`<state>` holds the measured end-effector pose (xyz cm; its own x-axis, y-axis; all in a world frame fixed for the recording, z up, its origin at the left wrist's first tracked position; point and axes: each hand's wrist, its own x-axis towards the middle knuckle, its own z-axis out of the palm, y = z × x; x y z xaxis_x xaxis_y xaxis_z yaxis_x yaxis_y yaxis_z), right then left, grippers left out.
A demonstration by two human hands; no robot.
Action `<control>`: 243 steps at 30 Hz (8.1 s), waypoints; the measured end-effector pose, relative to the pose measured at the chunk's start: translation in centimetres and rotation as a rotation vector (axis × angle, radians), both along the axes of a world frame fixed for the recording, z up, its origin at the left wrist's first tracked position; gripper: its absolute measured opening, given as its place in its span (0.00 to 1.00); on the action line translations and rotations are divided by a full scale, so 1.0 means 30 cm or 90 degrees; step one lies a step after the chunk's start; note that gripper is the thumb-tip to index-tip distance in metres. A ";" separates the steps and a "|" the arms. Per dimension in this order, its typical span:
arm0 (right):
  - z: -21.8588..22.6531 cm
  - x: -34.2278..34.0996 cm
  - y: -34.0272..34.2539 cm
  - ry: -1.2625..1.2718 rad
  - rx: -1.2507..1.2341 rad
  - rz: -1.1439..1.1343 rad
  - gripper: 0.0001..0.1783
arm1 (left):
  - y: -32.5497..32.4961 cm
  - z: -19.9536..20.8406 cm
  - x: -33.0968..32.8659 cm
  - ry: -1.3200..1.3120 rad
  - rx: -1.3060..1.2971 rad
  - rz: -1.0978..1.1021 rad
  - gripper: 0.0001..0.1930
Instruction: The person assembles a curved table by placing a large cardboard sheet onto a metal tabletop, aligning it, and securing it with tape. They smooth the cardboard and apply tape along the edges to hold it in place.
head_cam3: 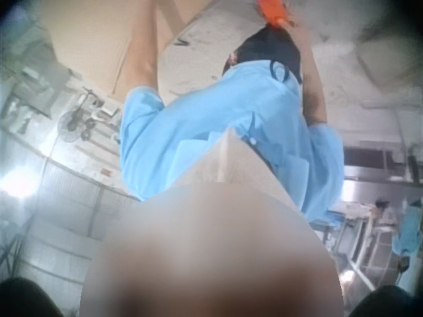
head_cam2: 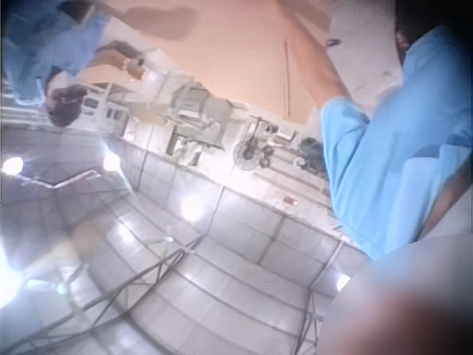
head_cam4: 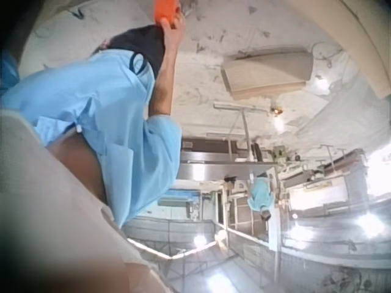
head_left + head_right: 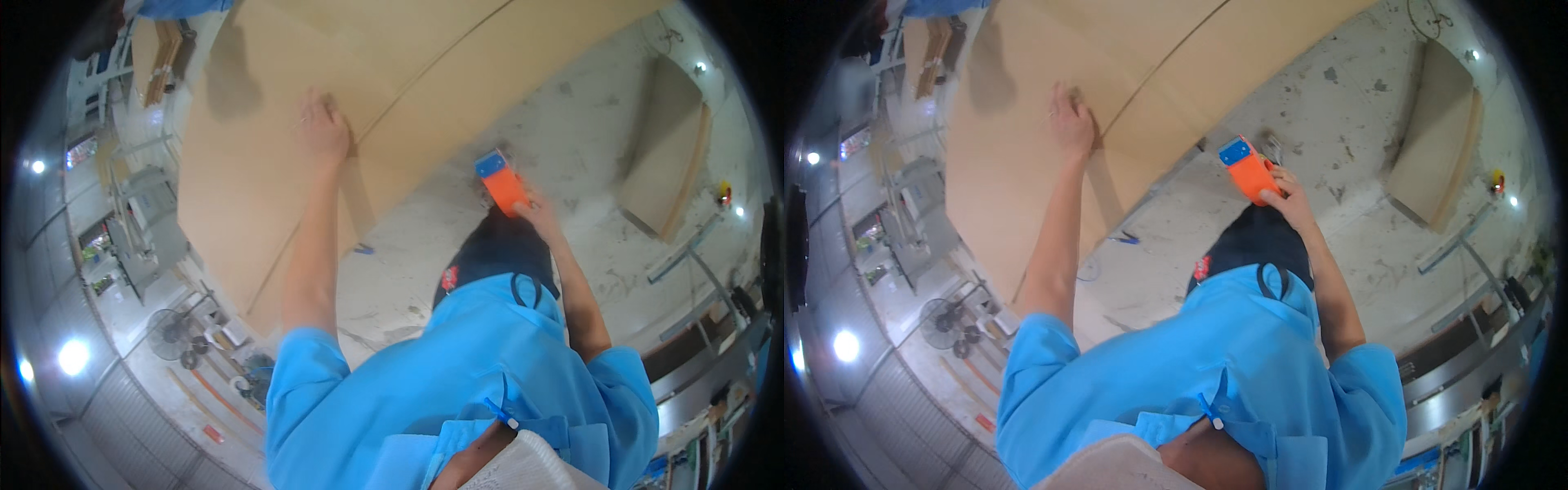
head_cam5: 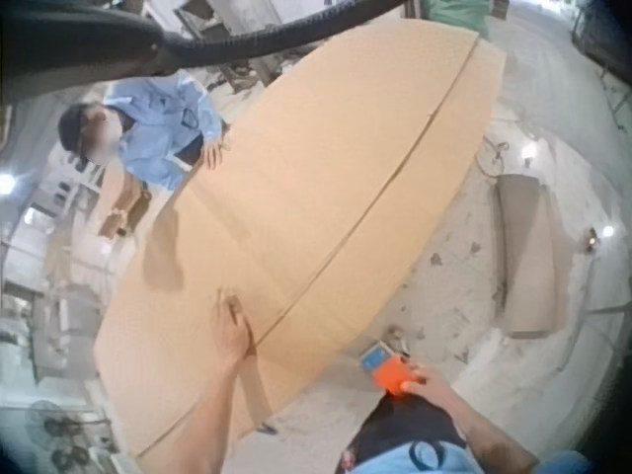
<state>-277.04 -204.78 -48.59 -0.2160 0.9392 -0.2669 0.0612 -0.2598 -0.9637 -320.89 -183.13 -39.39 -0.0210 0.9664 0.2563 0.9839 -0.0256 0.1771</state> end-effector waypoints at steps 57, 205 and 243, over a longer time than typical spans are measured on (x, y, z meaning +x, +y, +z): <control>-0.719 -0.132 0.498 0.401 -0.727 -0.090 0.17 | 0.618 0.008 0.231 -0.036 -0.124 0.073 0.34; 1.261 -1.020 1.617 0.090 0.122 0.286 0.25 | 0.263 0.119 0.209 -0.246 -0.117 -0.147 0.33; 0.402 -2.739 0.445 0.094 0.231 0.045 0.29 | -1.646 0.098 -1.544 -0.011 -0.059 0.621 0.28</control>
<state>-359.21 -191.42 -36.53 -0.2945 0.9483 0.1187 -0.0791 0.0996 -0.9919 -367.22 -232.51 -36.45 -0.8239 0.5397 0.1729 0.5637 0.8119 0.1518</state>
